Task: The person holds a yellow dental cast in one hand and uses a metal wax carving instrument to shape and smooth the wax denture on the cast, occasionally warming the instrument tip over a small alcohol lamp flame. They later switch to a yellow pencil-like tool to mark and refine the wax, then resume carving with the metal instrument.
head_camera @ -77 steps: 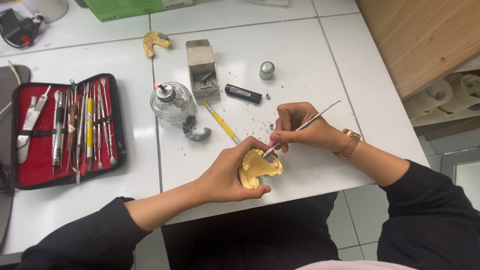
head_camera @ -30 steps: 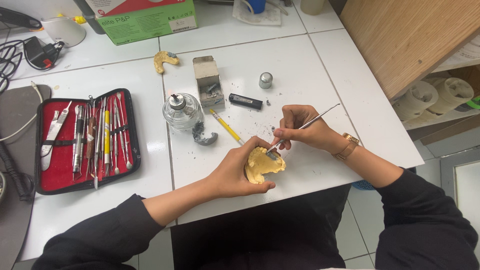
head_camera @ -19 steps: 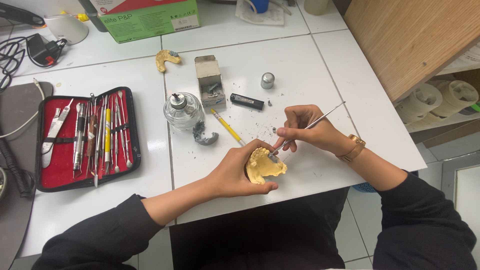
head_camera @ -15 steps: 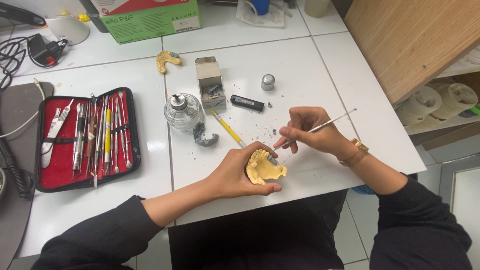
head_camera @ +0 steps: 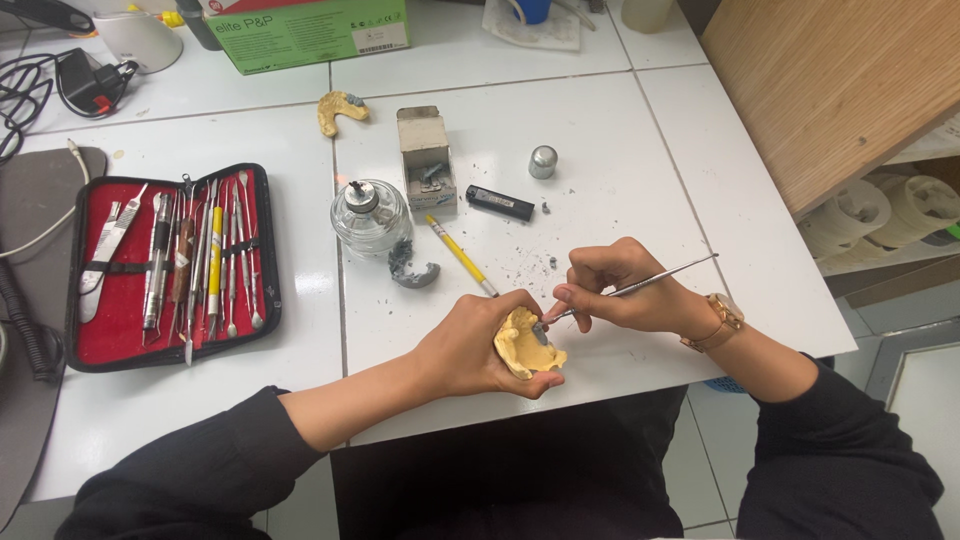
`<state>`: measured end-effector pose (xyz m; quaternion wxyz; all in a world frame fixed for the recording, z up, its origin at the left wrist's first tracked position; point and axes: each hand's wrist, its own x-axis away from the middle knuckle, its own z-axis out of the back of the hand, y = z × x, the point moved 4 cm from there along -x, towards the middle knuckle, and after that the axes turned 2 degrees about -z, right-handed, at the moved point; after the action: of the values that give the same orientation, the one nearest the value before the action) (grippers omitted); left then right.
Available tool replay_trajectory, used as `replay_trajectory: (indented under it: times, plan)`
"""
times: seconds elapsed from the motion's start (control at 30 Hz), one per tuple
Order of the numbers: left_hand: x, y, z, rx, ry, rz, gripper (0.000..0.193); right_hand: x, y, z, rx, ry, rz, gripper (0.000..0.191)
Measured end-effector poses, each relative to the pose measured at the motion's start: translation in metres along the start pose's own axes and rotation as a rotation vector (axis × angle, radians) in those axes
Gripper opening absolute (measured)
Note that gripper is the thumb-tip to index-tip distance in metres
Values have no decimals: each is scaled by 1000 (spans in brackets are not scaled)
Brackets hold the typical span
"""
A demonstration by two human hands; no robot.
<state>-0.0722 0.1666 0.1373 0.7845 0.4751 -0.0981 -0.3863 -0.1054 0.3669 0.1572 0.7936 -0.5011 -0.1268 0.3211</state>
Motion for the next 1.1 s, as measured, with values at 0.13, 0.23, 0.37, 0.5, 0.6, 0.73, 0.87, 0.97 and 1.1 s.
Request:
replay_trajectory:
  times: [0.13,0.23,0.37,0.5,0.6,0.73,0.87,0.97,1.1]
  plan:
    - [0,1,-1,-13,-7,-17,59,0,-4,-1,27,-13,60,38]
    - [1,1,-1,-27,-7,-17,59,0,-6,-2,22,-19,87,39]
    - [1,0,-1,-19,2,-11,58,-1,-6,-3,91,-11,84,35]
    - [0,-3,-1,-23,-5,-4,57,-2,-8,-3,70,-1,129,34]
    - [0,-3,-1,-13,-7,-4,57,-1,-6,-3,71,-14,92,36]
    - [1,-2,-2,-25,-11,-15,58,-1,3,-4,-62,-27,-48,41]
    - [1,-2,-2,-18,-8,-17,57,-2,6,-3,-26,-10,-75,39]
    - [2,-3,-1,-5,-10,-5,57,-2,2,-4,-1,-12,20,39]
    - [2,-1,0,51,-2,0,55,0,-3,-4,5,5,60,40]
